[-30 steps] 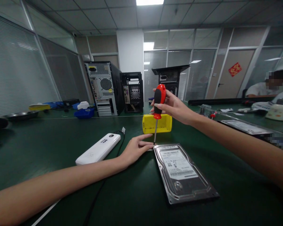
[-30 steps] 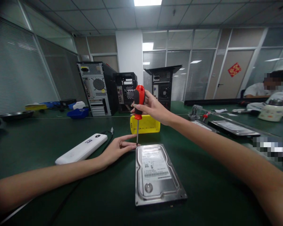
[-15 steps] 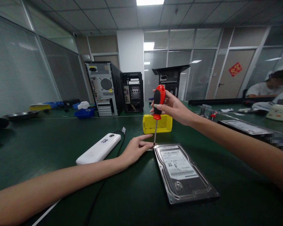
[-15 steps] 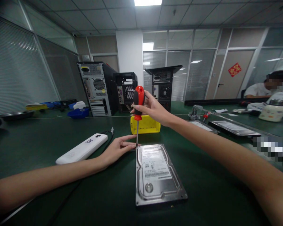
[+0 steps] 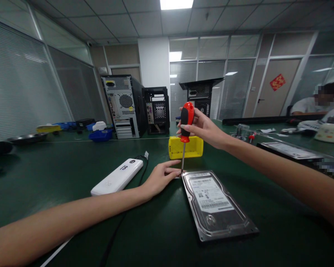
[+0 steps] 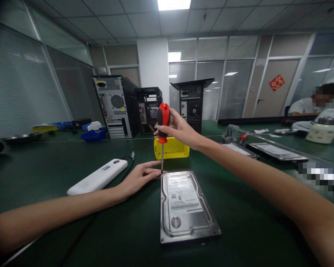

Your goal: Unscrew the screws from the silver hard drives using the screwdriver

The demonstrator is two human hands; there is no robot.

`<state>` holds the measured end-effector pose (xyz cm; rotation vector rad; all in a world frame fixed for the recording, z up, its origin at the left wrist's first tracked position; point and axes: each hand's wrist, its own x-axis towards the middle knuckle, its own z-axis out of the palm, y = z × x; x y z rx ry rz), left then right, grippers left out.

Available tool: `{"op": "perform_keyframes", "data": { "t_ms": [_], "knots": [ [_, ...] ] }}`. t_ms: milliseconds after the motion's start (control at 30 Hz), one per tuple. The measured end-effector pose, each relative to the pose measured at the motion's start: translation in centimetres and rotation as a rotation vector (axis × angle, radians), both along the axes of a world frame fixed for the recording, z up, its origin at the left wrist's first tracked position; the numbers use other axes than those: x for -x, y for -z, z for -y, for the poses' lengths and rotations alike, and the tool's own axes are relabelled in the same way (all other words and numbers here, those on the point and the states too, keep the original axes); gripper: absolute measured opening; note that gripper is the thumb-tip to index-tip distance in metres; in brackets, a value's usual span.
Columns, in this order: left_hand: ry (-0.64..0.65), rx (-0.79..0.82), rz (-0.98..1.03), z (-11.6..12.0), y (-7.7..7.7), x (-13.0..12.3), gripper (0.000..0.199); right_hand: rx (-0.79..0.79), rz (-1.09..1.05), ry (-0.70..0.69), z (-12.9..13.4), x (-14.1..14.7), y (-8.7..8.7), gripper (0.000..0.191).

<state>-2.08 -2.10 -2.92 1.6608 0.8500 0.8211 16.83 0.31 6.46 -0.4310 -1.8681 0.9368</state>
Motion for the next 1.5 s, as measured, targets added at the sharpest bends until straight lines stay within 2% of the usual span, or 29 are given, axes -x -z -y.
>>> {"op": "perform_keyframes", "data": {
  "t_ms": [533, 833, 1033, 1267, 1500],
  "knots": [
    [0.015, 0.0, 0.016, 0.0, 0.06, 0.09, 0.047, 0.013, -0.018, 0.018, 0.14, 0.19, -0.28, 0.051],
    [-0.011, 0.014, 0.004, 0.13, -0.08, -0.06, 0.042, -0.02, -0.003, -0.015, -0.19, 0.12, 0.24, 0.051],
    [-0.021, 0.032, 0.009, 0.29, -0.35, -0.2, 0.041, -0.002, -0.033, 0.029, 0.15, 0.11, -0.22, 0.051],
    [-0.01, 0.017, -0.007, 0.24, -0.32, -0.19, 0.042, -0.009, -0.017, -0.02, -0.2, -0.07, 0.08, 0.051],
    [0.005, 0.012, -0.006, 0.02, -0.16, -0.14, 0.043, -0.015, -0.021, 0.014, -0.22, 0.15, 0.07, 0.047]
  ]
}}
